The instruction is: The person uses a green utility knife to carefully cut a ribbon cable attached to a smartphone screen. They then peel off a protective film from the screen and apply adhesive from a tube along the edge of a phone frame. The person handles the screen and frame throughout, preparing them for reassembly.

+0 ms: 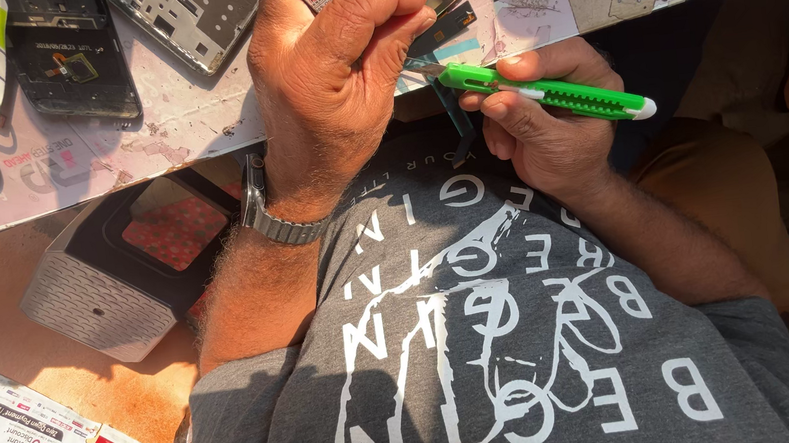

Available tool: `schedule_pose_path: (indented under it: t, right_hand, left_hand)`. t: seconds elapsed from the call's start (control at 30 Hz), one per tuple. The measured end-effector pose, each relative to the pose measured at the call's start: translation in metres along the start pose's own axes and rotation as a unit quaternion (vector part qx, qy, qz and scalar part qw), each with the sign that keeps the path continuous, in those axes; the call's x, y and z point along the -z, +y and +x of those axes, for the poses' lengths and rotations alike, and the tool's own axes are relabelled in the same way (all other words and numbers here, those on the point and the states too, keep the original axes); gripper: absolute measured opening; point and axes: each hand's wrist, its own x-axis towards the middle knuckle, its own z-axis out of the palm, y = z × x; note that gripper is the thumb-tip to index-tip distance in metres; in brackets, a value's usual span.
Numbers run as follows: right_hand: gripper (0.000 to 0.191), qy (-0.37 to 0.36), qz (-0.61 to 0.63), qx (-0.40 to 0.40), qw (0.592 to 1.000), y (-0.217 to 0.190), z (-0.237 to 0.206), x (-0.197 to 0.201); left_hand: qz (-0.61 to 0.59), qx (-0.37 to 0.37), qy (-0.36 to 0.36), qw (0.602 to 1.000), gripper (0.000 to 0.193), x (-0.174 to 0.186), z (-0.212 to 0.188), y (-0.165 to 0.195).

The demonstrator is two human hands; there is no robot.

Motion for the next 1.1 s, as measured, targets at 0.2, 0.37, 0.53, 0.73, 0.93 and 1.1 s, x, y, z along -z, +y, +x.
schedule_pose_path:
  t: [0.2,0.37,0.53,0.73,0.93,1.1]
  right_hand:
    - [0.021,0.009,0.004,-0.007,1.0,0.014,-0.01,0.005]
    - [0.021,-0.002,0.006,0.001,1.0,0.016,-0.008,0.007]
    - [0.02,-0.015,0.007,0.015,1.0,0.017,-0.007,0.007]
    - [0.021,-0.018,-0.011,0.03,0.999,0.016,-0.007,0.004]
    - [0.022,-0.04,-0.067,0.166,0.983,0.014,-0.014,0.01]
    - [0.028,0.069,-0.205,0.379,0.9,-0.029,-0.017,0.038]
  left_hand:
    - [-0.004,-0.004,-0.002,1.0,0.02,0.002,-0.003,0.009]
    - [-0.001,-0.007,0.002,1.0,0.02,0.002,-0.002,0.01]
    - [0.003,-0.004,-0.003,1.0,0.02,0.002,-0.001,0.011]
    - [0.002,-0.014,-0.003,1.0,0.02,0.003,0.001,0.012]
    - [0.009,-0.018,-0.003,1.0,0.019,0.001,-0.005,0.006]
    - [0.001,-0.031,0.002,1.0,0.018,-0.004,-0.006,-0.003]
